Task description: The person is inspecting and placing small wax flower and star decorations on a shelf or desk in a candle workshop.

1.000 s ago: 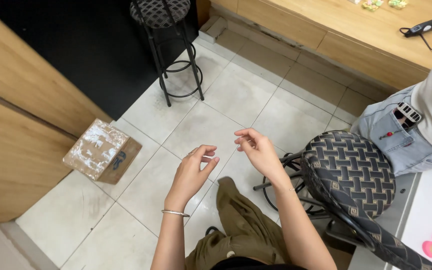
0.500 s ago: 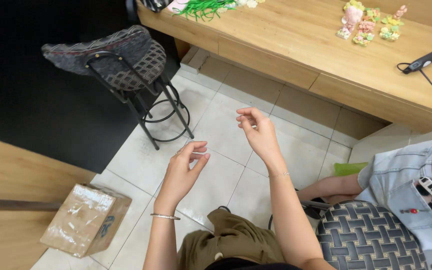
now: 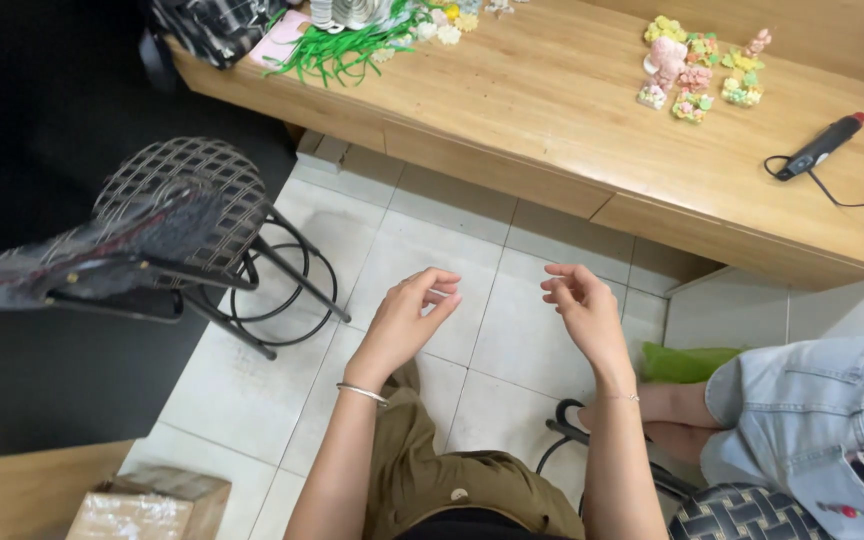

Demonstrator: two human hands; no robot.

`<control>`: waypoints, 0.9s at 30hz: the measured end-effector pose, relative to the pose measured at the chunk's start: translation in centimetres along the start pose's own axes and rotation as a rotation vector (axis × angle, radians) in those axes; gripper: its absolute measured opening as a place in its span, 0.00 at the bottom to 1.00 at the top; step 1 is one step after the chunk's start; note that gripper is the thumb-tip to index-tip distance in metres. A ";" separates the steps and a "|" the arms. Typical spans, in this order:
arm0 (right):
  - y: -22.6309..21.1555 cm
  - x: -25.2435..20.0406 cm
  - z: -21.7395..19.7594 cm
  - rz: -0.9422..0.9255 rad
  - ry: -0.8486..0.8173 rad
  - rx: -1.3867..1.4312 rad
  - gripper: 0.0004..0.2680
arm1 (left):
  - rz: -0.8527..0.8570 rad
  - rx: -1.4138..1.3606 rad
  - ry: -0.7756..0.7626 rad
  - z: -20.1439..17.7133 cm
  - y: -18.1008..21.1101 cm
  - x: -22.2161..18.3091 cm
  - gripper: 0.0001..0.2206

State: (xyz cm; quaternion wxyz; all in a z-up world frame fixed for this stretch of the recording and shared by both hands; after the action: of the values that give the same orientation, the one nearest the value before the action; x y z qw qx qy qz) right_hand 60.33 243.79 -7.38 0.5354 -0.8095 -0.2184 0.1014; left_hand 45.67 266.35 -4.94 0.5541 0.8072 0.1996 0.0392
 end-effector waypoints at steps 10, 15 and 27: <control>0.0 17.0 4.5 0.078 0.054 -0.064 0.11 | 0.044 0.173 -0.159 -8.7 2.1 22.3 0.15; -0.4 23.0 7.1 0.089 0.023 -0.114 0.12 | 0.075 0.502 -0.163 -10.3 -2.4 32.0 0.22; 5.9 38.4 7.8 0.166 -0.176 -0.116 0.13 | -0.114 0.179 -0.435 -8.3 -3.2 44.9 0.21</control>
State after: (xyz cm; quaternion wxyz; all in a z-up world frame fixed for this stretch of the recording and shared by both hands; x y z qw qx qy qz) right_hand 92.61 265.99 -13.23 0.4560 -0.8425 -0.2023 0.2034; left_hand 83.63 291.02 -11.77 0.5117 0.8299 0.1237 -0.1848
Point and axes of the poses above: each hand's wrist, its own x-axis towards the middle knuckle, its own z-axis out of the palm, y = z × x, the point moved 2 cm from there along x, towards the middle knuckle, and after that the axes turned 12 degrees about -z, right-handed, at the moved point
